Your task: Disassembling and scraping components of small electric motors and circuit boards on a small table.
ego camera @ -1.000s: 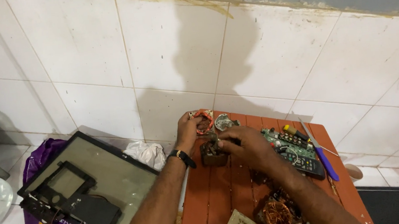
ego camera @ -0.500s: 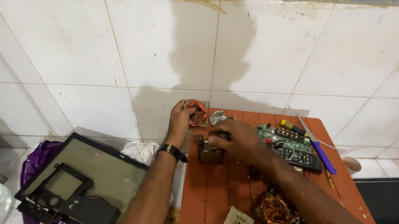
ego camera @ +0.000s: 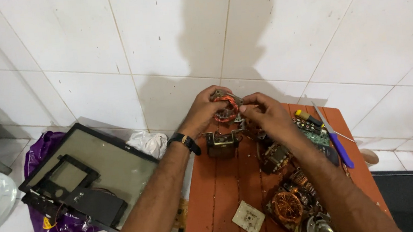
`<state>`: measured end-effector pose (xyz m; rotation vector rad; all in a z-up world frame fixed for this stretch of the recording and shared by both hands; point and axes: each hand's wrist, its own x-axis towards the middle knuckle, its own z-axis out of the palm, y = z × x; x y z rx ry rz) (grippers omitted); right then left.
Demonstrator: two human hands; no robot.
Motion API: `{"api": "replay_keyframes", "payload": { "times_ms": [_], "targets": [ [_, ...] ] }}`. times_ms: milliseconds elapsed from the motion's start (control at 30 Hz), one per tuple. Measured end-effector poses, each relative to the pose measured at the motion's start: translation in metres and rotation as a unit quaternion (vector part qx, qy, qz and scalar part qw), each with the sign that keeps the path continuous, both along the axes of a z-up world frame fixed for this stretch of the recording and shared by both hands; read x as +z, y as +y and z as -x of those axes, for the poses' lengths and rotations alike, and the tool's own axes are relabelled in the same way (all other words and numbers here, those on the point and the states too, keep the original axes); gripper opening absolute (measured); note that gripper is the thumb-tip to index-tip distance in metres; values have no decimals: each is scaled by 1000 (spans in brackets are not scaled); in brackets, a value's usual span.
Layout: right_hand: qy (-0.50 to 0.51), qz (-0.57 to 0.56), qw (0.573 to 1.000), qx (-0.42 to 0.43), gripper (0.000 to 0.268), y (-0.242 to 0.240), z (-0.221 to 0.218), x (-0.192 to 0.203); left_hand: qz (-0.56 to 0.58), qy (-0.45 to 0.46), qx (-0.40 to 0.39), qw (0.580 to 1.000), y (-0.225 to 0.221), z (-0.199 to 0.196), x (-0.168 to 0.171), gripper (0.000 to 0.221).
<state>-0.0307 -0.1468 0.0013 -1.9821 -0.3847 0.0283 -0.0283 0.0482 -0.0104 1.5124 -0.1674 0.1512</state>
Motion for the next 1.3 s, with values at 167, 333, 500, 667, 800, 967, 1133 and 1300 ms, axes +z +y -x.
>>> {"api": "replay_keyframes", "payload": {
  "times_ms": [167, 333, 500, 667, 800, 967, 1133, 1300],
  "targets": [
    [-50, -30, 998, 16, 15, -9, -15, -13, -74, 76, -101, 989, 1, 12, 9, 46],
    [-15, 4, 999, 36, 36, -4, -17, -15, -112, 83, -117, 983, 3, 9, -1, 53],
    [-53, 101, 992, 49, 26, -1, -9, -12, -173, 102, -136, 970, 6, -9, -19, 65],
    [-62, 99, 993, 30, 23, -3, -10, -14, -221, 89, -170, 956, 14, -11, -11, 65],
    [-80, 92, 992, -12, 19, -9, -26, -30, -247, 97, -164, 950, 17, -11, -2, 65],
    [-92, 206, 974, -25, 24, -16, -35, -34, -363, 90, -97, 922, 24, -16, -11, 51],
    [-114, 208, 971, -38, 19, -13, -41, -39, -400, 69, -58, 912, 22, -28, -16, 47],
    [-109, 216, 970, -32, 18, -13, -38, -36, -414, 62, -84, 904, 11, -12, 3, 43]
  ]
}}
